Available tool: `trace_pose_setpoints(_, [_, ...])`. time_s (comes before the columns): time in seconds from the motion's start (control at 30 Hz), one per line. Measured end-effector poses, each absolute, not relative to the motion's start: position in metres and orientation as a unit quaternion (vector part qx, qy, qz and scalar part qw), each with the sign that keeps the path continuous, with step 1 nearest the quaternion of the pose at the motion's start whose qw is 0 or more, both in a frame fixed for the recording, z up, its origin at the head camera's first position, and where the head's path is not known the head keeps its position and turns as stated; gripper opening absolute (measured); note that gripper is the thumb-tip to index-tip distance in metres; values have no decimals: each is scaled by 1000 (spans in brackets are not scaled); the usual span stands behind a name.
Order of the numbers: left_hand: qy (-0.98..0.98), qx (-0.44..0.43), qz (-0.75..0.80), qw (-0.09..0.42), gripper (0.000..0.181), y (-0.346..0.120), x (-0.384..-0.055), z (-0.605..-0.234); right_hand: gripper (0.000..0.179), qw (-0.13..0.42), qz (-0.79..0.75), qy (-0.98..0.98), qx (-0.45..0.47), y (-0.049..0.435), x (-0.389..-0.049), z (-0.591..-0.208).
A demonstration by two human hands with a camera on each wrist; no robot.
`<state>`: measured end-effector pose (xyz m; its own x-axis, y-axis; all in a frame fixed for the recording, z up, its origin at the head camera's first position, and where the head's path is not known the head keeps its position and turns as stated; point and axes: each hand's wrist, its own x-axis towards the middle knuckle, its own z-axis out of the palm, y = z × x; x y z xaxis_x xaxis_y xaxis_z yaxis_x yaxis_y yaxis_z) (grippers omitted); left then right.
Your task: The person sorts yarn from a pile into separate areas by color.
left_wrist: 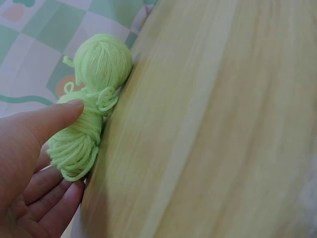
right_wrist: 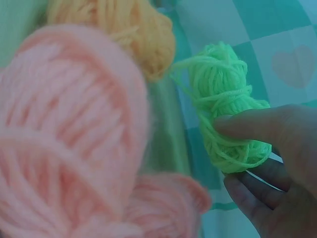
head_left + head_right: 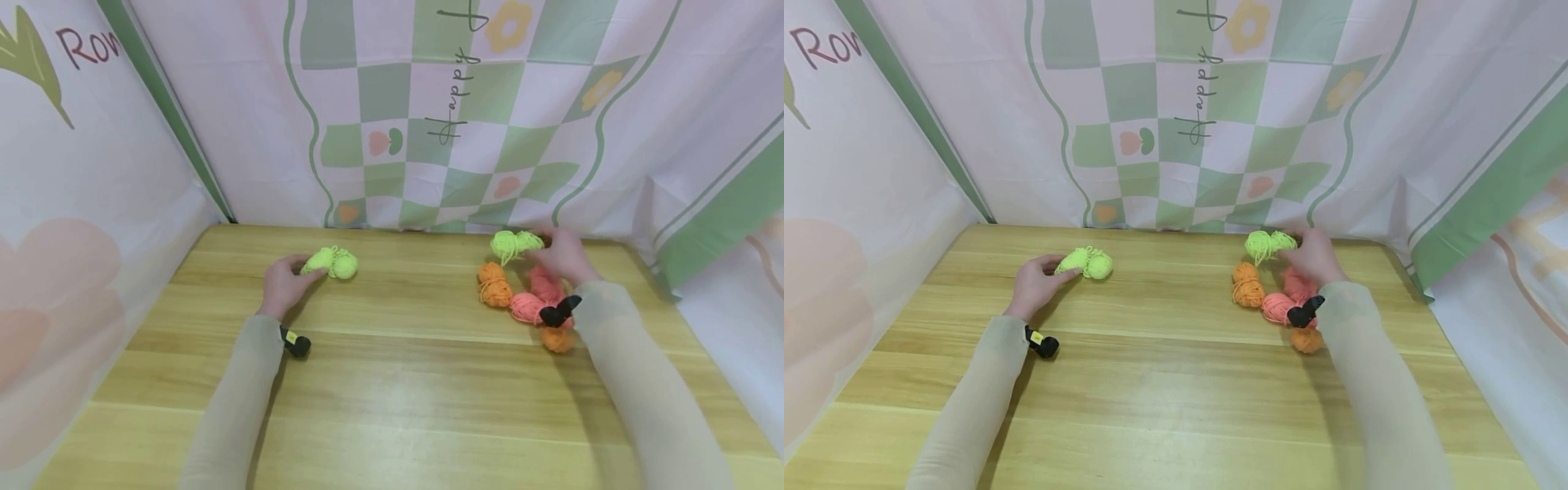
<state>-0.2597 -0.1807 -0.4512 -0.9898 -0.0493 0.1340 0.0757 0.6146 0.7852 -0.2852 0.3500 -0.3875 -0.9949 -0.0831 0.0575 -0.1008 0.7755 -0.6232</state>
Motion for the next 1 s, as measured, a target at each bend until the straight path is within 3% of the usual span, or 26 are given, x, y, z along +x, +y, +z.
trace_pose_setpoints(0.43, [-897, -10, -434, 78, 52, -181, -259, -451, 47, 69, 340, -934, 91, 323, -272, -363])
trace_pose_setpoints(1.0, [-897, -7, -435, 74, 52, -180, -259, -450, 43, 99, 392, -907, 117, 271, -250, -339])
